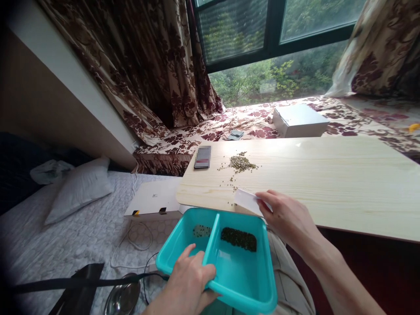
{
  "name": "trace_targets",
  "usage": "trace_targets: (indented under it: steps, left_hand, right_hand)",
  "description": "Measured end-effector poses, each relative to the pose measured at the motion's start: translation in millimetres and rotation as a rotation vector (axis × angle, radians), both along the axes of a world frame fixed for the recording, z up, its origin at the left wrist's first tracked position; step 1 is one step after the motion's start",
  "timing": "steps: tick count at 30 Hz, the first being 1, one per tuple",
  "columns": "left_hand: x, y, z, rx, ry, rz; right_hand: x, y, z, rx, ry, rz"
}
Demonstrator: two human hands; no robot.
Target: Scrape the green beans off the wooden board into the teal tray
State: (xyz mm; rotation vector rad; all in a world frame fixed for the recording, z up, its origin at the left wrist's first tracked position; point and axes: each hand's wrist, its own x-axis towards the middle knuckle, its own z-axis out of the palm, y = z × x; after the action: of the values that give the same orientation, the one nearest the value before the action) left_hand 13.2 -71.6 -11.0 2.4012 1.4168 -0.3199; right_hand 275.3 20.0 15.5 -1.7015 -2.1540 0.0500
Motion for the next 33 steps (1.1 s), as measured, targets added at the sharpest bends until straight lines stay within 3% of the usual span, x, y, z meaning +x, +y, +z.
trace_targets:
  steps: [4,7,13,16,19,22,27,33]
  left_hand:
    - [-1.6,0.0,-29.4,0.079,-0.023,0.020]
    - [-0.7,3.5,-37.8,0.081,-0.050,0.022]
    - [-2.6,13.4,-13.4,-0.014,-0.007,0.015]
    - [-10.8,17.0,0.7,-0.067,-0.018,0.028]
    - [-20.8,20.9,5.5,-0.081,-0.051,0.075]
    - [-24.7,27.2,3.8,-0.072,-0.073,0.069]
    - [-11.7,39.3,5.2,-0.138,0.002,-0.030]
    - [-4.8,41.9,1.9,-0.148,0.015,-0.083]
  right_hand:
    - [-4.1,-1.0,2.4,-0.027,0.032,0.044]
    - [-7.3,1.6,4.6,-0.036,0.049,0.080]
    - [-17.5,14.8,3.3,-0.073,0.052,0.110]
    - [-19.5,9.0,5.7,-0.115,0.083,0.183]
    - [-13.5,-2.2,11.1,-0.154,0.140,0.276]
    - [-1.8,-2.7,14.8,-0.094,0.181,0.172]
    - [10.4,26.9,14.5,-0.031,0.144,-0.098]
    - [8.4,48.5,11.2,-0.100,0.054,-0.139]
